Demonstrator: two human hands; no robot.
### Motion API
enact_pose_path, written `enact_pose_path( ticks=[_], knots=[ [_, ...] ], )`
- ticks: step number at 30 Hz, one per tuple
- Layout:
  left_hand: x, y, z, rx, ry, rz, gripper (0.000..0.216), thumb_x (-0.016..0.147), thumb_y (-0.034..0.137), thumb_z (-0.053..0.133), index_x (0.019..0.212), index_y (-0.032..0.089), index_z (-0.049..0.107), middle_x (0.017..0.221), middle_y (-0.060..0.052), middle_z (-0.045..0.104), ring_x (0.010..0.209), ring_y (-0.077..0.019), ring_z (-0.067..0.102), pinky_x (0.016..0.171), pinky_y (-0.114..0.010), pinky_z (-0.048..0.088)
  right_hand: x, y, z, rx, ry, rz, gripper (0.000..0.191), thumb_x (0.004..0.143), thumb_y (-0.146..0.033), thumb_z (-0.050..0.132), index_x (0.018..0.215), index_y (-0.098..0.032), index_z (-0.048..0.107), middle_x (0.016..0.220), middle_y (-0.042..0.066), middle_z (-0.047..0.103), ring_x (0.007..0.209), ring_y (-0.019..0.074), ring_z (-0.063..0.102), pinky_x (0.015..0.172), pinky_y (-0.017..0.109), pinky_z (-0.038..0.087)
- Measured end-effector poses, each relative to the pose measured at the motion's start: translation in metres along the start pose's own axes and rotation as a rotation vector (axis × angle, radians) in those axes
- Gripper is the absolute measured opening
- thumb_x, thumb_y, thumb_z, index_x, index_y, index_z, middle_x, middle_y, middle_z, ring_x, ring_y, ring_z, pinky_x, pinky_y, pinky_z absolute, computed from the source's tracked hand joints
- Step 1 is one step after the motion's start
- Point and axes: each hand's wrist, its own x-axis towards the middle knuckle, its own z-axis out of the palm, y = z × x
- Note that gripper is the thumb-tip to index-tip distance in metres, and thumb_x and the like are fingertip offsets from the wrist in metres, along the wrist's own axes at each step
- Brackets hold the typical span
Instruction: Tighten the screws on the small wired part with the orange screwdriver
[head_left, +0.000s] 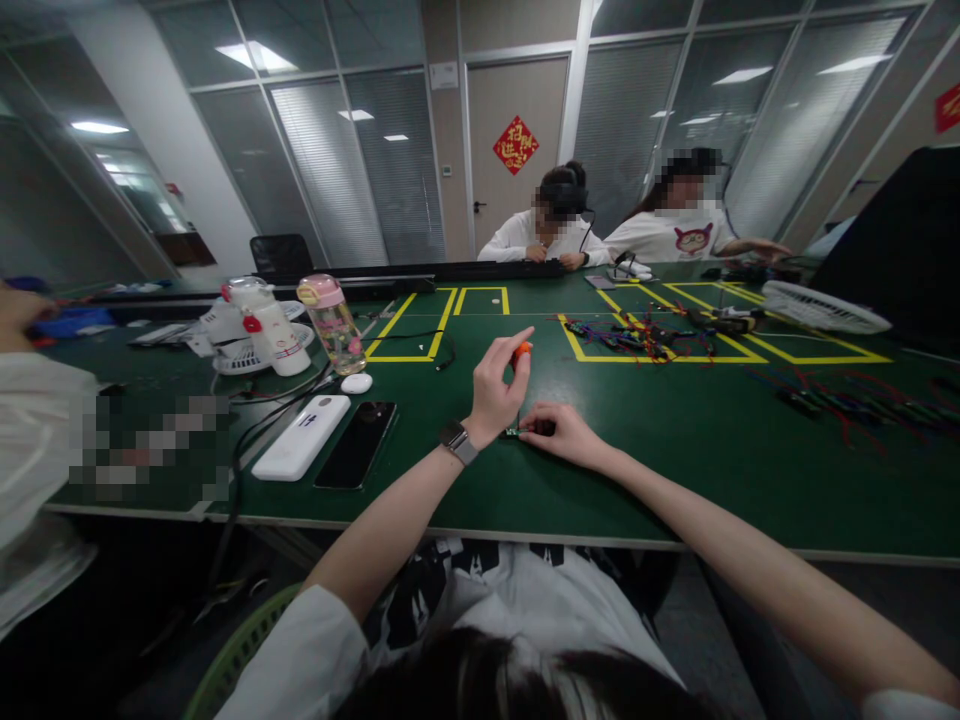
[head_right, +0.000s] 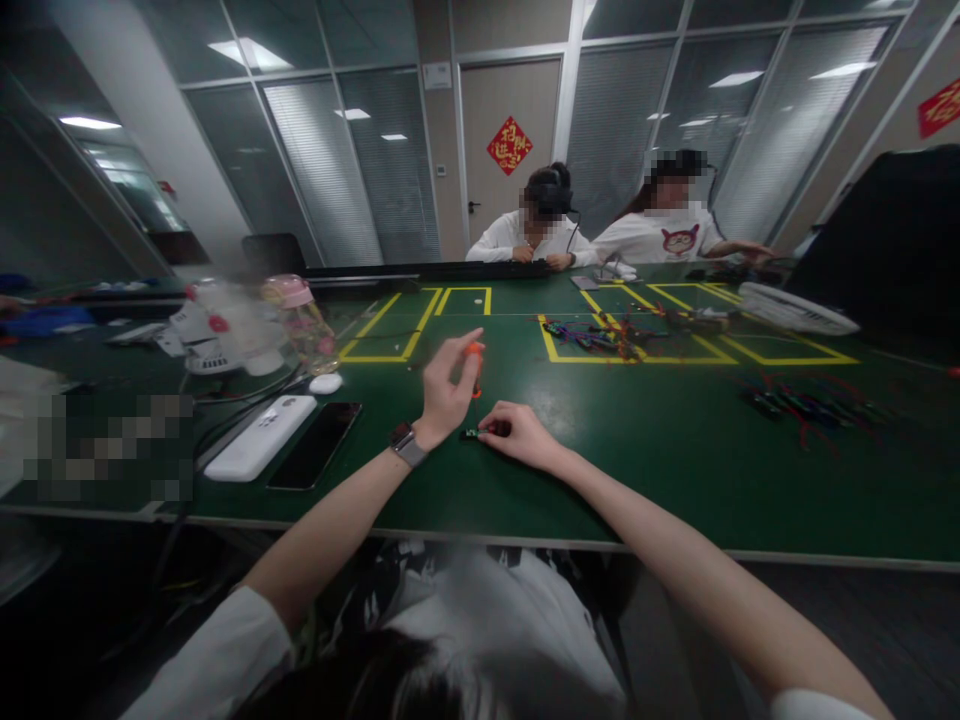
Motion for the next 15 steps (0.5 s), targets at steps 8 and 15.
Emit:
enact_pose_path(
  ticks=[8,15],
  knots=[
    [-0.0002,-0.0006,-0.0001,0.036,-0.004,0.031,0.028,0.096,0.028,0.041,0.116,0.022,0.059,0.094,-0.005,0.055,0.086,-0.0142,0.054,0.077,-0.028,0.046,-0.0008,-0.0012,-0.0012,-0.018,0.007,-0.006,0.006,0.075,-0.018,0.065,0.079,-0.016,0.069,0.074,0.003,0.06,0.062,0.0119,0.054,0.06,0.025,0.044],
    [0.0,-0.0008,0.0001,0.036,-0.01,0.036,0.026,0.095,0.024,0.041,0.117,0.02,0.055,0.095,-0.004,0.06,0.082,-0.0128,0.056,0.076,-0.027,0.047,-0.0008,-0.0031,-0.0039,-0.033,0.012,0.0,0.006,0.075,-0.018,0.064,0.079,-0.016,0.069,0.074,0.002,0.06,0.062,0.012,0.054,0.06,0.025,0.044]
  ],
)
